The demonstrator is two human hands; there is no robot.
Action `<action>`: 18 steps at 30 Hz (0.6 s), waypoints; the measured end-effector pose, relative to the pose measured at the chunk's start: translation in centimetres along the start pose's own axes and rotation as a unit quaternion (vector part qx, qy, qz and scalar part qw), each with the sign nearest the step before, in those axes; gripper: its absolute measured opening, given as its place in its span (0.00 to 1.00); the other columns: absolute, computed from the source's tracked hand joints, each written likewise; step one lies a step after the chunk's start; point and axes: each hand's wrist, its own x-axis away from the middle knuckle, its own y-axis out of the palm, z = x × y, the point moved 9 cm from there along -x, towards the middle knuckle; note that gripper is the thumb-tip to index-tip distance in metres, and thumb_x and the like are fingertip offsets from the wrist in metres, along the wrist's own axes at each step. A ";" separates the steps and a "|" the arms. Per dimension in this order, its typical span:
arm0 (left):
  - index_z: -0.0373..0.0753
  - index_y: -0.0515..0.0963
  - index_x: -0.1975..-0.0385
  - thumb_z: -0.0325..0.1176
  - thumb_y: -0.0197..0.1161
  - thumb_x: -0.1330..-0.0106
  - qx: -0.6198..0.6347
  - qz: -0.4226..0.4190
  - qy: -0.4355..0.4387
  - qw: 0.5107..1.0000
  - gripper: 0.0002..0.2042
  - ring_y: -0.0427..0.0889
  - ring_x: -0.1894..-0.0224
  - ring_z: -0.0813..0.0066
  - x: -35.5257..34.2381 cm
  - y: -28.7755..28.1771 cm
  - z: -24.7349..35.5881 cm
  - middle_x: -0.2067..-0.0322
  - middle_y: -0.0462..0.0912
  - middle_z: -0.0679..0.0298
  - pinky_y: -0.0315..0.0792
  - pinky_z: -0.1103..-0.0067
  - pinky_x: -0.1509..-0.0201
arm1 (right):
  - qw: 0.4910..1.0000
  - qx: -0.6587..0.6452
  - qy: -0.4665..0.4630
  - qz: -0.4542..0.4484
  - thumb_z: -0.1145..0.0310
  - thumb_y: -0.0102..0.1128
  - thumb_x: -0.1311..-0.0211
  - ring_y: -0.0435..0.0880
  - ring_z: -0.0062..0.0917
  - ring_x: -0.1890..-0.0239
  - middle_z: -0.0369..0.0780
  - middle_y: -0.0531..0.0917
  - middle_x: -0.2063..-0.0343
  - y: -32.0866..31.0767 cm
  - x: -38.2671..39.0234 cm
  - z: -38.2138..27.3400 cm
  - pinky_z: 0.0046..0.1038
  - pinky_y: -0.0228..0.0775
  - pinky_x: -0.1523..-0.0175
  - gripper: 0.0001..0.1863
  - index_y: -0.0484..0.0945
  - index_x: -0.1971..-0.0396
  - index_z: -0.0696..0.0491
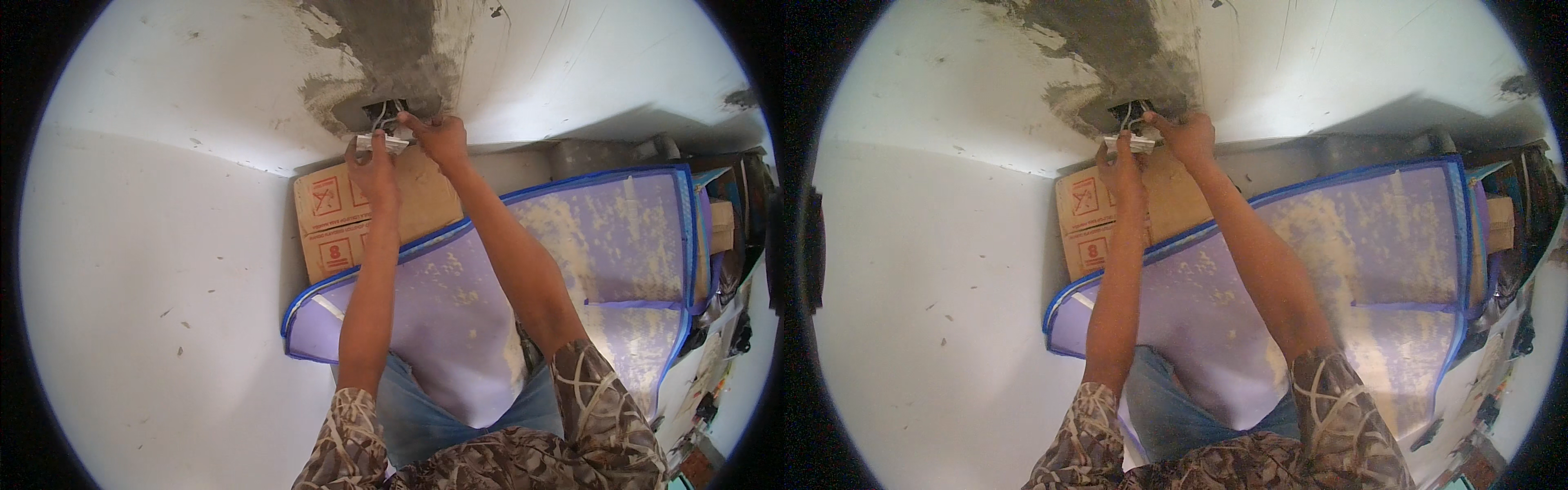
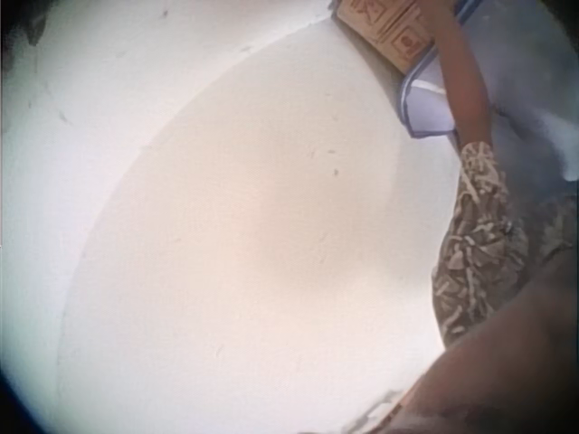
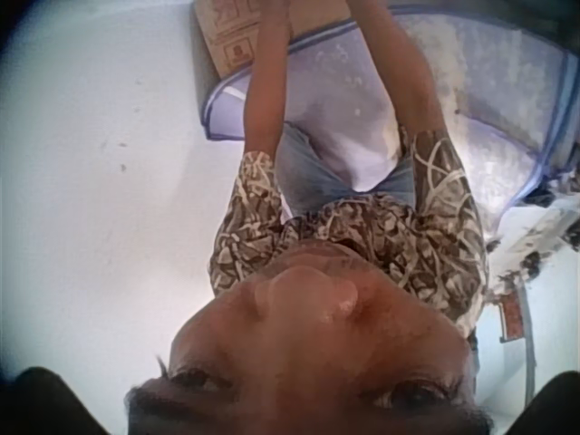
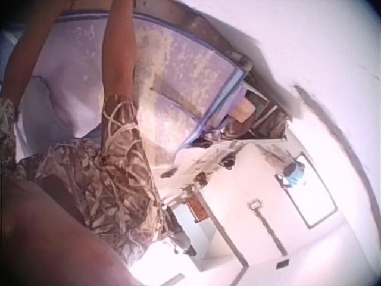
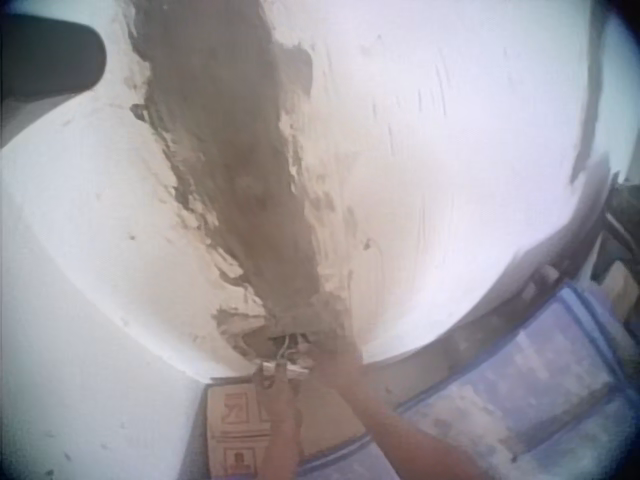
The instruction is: The person positions an electrical outlet cover into a wall recess, organizes the internal wiring by hand, and secures the unit into the wall using a screwdriver.
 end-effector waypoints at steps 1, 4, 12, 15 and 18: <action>0.31 0.63 0.40 0.36 0.68 0.38 -0.011 0.004 -0.006 1.000 0.30 0.78 0.66 0.77 0.6 0.4 0.0 0.61 0.79 0.59 0.73 0.80 0.69 | 0.997 -0.051 0.052 0.001 0.55 0.75 0.49 0.72 0.23 0.88 0.36 0.76 0.90 -0.1 -0.2 1.6 0.25 0.65 0.78 0.22 0.80 0.85 0.60; 0.32 0.63 0.40 0.35 0.68 0.38 -0.013 0.021 0.016 1.000 0.29 0.77 0.66 0.77 1.1 0.2 0.7 0.61 0.78 0.58 0.72 0.81 0.69 | 0.979 -0.185 0.083 0.010 0.56 0.78 0.52 0.71 0.21 0.86 0.35 0.74 0.88 1.4 0.1 1.4 0.23 0.62 0.78 0.23 0.76 0.87 0.58; 0.35 0.62 0.39 0.40 0.69 0.38 0.019 0.070 -0.030 0.997 0.31 0.77 0.56 0.72 1.4 0.5 -0.2 0.53 0.76 0.56 0.73 0.77 0.58 | 0.980 -0.177 0.091 -0.011 0.56 0.72 0.47 0.74 0.23 0.79 0.37 0.78 0.83 1.9 0.1 1.2 0.29 0.64 0.74 0.20 0.78 0.81 0.59; 0.36 0.64 0.41 0.43 0.70 0.39 0.067 0.055 -0.057 0.995 0.31 0.76 0.53 0.72 0.4 -0.2 -1.6 0.52 0.76 0.57 0.73 0.75 0.55 | 0.986 0.083 -0.142 -0.010 0.60 0.64 0.42 0.79 0.31 0.79 0.42 0.80 0.83 -1.0 1.4 -3.2 0.31 0.67 0.73 0.12 0.82 0.66 0.53; 0.36 0.67 0.43 0.44 0.71 0.40 0.079 -0.021 -0.100 0.992 0.30 0.77 0.55 0.73 -0.2 0.0 -2.5 0.54 0.77 0.60 0.73 0.77 0.57 | 0.890 0.293 -0.341 -0.077 0.67 0.59 0.43 0.82 0.37 0.77 0.45 0.80 0.83 -1.0 4.7 -8.0 0.33 0.70 0.73 0.25 0.73 0.43 0.42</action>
